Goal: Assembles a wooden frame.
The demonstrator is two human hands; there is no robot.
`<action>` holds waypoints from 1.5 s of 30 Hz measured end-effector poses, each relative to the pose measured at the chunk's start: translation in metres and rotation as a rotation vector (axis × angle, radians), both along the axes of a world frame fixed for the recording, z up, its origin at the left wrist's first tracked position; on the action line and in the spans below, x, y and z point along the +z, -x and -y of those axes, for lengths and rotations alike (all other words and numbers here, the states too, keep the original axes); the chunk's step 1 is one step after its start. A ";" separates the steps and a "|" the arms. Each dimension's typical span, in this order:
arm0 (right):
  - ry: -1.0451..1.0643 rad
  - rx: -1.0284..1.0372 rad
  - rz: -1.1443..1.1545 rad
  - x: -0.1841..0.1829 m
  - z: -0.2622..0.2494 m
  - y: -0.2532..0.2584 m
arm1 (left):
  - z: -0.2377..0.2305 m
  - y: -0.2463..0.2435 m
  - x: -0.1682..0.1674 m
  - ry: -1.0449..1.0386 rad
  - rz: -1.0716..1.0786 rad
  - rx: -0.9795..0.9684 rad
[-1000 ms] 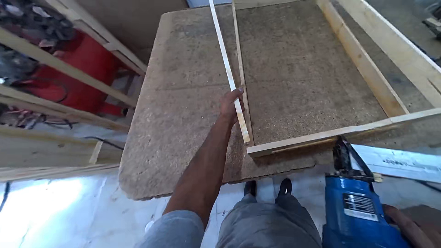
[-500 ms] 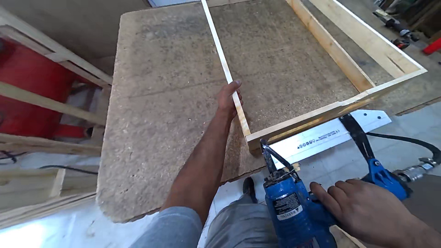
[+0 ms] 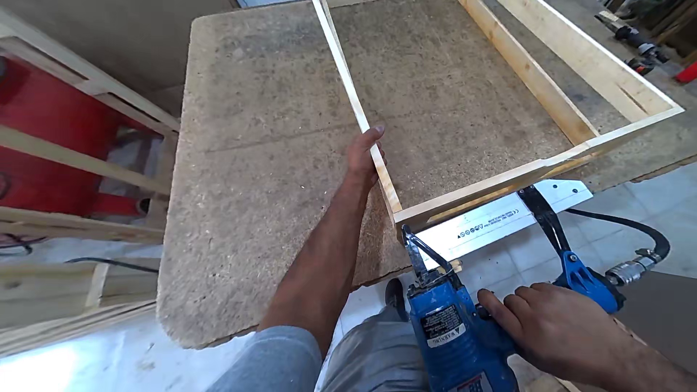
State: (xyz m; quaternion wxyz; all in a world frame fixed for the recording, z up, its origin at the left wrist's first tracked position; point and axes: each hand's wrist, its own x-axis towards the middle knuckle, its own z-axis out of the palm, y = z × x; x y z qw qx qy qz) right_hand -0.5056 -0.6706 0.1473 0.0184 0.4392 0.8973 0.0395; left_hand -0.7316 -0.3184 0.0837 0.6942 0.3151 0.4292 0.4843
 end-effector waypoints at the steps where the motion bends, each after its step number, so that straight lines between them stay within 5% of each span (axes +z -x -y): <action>1: -0.005 0.001 0.001 0.000 -0.001 0.001 | -0.001 0.000 -0.001 -0.001 0.008 0.000; 45: -0.018 0.005 0.016 -0.003 -0.007 0.008 | -0.003 0.003 -0.003 0.010 -0.013 -0.005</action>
